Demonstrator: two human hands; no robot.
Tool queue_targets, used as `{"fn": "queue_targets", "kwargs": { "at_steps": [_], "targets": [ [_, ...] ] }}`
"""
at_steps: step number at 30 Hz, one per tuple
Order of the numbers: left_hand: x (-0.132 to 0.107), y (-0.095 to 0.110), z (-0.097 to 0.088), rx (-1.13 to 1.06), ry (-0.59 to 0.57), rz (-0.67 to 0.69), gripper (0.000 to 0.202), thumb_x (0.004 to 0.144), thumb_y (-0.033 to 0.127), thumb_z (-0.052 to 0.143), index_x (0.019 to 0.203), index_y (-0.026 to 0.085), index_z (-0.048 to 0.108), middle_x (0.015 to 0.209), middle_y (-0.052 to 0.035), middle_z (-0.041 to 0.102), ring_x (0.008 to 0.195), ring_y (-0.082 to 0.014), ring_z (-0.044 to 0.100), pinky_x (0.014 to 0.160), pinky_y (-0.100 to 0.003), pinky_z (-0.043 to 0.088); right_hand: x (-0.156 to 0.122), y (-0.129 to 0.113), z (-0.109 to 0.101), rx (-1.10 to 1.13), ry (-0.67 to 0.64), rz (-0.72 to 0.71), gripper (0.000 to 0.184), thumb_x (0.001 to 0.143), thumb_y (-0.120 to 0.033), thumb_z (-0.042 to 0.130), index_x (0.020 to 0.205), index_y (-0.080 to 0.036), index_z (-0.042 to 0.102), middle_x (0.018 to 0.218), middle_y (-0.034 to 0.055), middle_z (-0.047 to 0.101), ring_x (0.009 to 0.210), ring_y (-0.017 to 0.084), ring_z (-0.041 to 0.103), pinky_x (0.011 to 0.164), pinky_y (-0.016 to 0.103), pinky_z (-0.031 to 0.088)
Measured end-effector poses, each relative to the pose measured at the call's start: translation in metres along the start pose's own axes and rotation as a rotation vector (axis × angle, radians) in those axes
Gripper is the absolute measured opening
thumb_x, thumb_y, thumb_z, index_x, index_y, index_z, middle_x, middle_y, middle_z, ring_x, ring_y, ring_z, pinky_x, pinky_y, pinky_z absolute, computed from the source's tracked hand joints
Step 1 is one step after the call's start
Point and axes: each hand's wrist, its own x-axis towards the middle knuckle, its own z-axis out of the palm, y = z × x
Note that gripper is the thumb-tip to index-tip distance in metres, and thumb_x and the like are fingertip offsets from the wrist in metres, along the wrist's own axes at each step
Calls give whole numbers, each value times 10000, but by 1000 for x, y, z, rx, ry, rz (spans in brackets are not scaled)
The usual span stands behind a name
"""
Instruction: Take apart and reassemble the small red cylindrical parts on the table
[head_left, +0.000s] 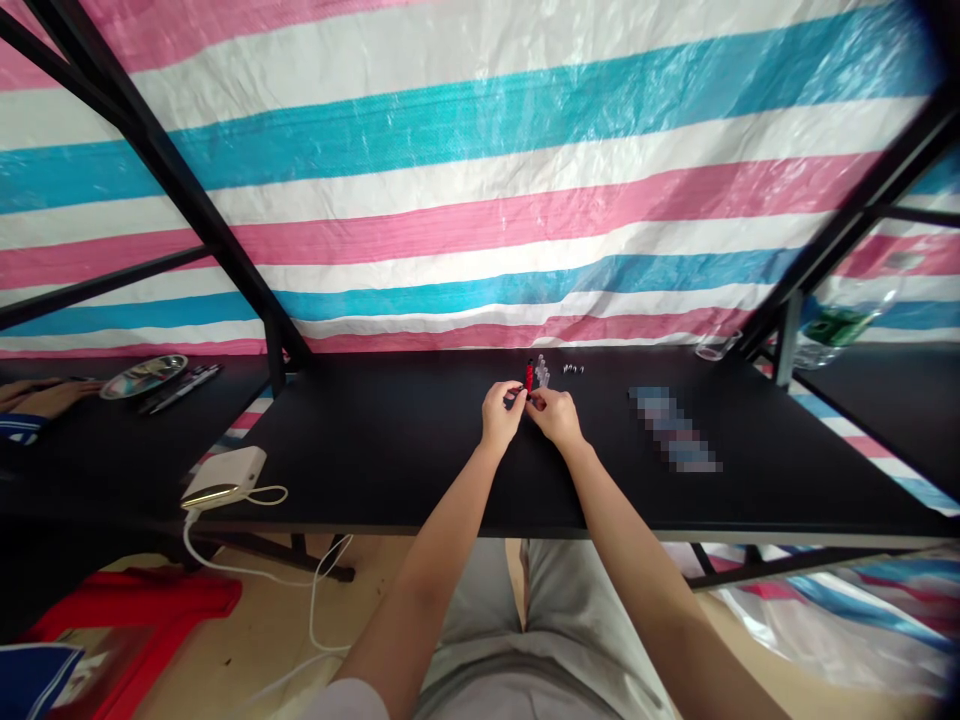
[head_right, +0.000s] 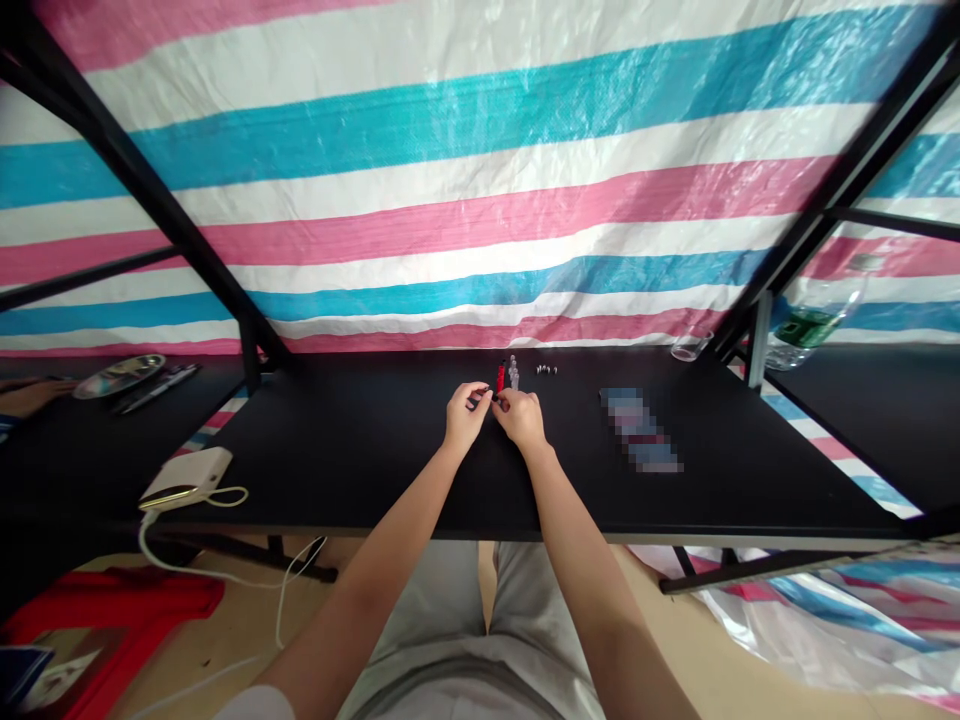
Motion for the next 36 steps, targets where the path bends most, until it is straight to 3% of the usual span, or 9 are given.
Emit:
{"fn": "queue_targets", "kwargs": {
  "at_steps": [5, 10, 14, 17, 22, 27, 36],
  "targets": [
    [3, -5, -2, 128, -34, 82, 122, 742, 218, 585, 859, 196, 613, 863, -30, 618, 731, -118, 556, 627, -233, 423, 0, 5, 4, 14, 38, -25, 165, 751, -316, 530, 747, -182, 626, 580, -2, 565, 554, 117, 509, 586, 227, 347],
    [3, -11, -2, 159, -62, 69, 85, 724, 256, 609, 773, 186, 608, 817, -26, 616, 731, -122, 574, 649, -238, 452, 0, 7, 7, 96, 50, -30, 179, 758, -312, 514, 795, -186, 636, 597, 0, 571, 557, 120, 509, 576, 225, 376],
    [10, -15, -7, 193, 52, -31, 130, 730, 291, 605, 785, 174, 615, 820, -34, 625, 719, -123, 587, 685, -244, 460, 0, 10, 9, 128, 41, 10, 246, 757, -344, 519, 899, -188, 646, 650, 10, 603, 600, 134, 538, 595, 235, 404],
    [22, -18, -20, 276, 141, -174, 149, 729, 292, 604, 798, 162, 625, 814, -43, 636, 691, -125, 589, 686, -250, 455, 0, 12, 11, 124, 47, 45, 252, 761, -344, 507, 897, -189, 652, 670, 17, 615, 618, 142, 550, 614, 246, 418],
    [40, -24, -58, 566, 95, -273, 135, 714, 314, 615, 771, 193, 640, 846, -30, 646, 777, -163, 594, 714, -278, 428, -1, 14, 11, 121, 61, 54, 230, 767, -318, 485, 864, -196, 655, 682, 20, 620, 631, 144, 554, 628, 248, 423],
    [42, -35, -90, 753, 50, -335, 146, 738, 336, 584, 799, 219, 648, 890, -34, 645, 896, -204, 577, 778, -325, 398, -2, 14, 12, 97, 89, 45, 213, 772, -292, 473, 837, -200, 652, 677, 23, 622, 630, 146, 549, 637, 256, 420],
    [52, -42, -97, 828, -91, -399, 141, 686, 327, 622, 780, 229, 661, 924, -29, 660, 933, -221, 569, 812, -361, 384, -3, 15, 13, 117, 92, 58, 203, 761, -287, 480, 827, -202, 653, 686, 24, 627, 639, 146, 556, 640, 253, 417]
  ]
}}
